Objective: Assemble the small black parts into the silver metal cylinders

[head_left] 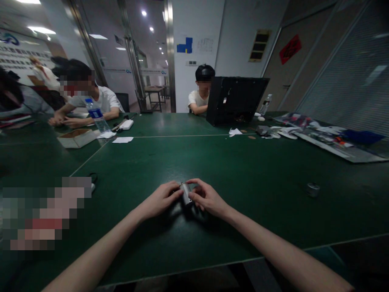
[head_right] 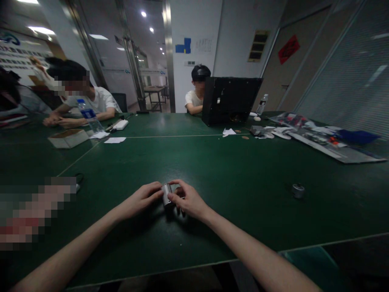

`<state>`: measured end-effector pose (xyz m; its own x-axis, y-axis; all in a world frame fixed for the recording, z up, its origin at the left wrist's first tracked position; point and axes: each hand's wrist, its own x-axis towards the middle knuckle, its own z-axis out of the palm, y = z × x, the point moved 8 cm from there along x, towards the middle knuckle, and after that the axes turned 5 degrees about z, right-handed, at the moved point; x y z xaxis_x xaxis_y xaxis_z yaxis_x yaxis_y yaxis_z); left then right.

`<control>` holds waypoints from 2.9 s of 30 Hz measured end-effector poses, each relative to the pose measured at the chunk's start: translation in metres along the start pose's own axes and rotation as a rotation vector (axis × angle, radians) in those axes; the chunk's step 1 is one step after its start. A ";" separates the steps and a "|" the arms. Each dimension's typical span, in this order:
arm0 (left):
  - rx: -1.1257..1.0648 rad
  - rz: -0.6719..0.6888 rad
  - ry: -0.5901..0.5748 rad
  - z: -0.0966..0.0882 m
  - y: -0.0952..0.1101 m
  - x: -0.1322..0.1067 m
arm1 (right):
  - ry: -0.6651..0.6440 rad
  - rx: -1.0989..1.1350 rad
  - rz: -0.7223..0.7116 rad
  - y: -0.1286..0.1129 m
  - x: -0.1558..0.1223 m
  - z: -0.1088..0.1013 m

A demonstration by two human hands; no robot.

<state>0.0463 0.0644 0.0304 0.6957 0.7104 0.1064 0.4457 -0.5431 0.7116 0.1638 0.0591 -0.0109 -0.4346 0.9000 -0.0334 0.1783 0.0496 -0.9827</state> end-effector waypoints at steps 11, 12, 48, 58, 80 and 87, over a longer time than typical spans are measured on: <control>-0.115 -0.011 -0.021 0.009 -0.005 -0.002 | 0.104 -0.351 -0.150 -0.013 -0.006 0.001; -0.113 -0.011 -0.020 0.009 -0.005 -0.001 | 0.111 -0.363 -0.150 -0.014 -0.006 0.001; -1.228 -0.387 -0.094 0.042 -0.026 -0.010 | 0.193 -0.424 -0.248 -0.028 -0.011 -0.008; -1.100 -0.306 -0.079 0.037 -0.024 -0.007 | 0.128 -0.411 -0.251 -0.022 -0.010 -0.001; -0.831 -0.279 -0.059 0.035 -0.018 -0.005 | 0.163 -0.535 -0.295 -0.029 -0.012 -0.001; -0.769 -0.212 -0.066 0.030 -0.011 -0.004 | 0.156 -0.523 -0.318 -0.032 -0.013 0.001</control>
<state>0.0554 0.0549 0.0014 0.6824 0.7228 -0.1089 0.0753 0.0786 0.9941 0.1629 0.0452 0.0211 -0.4106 0.8570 0.3114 0.4863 0.4948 -0.7202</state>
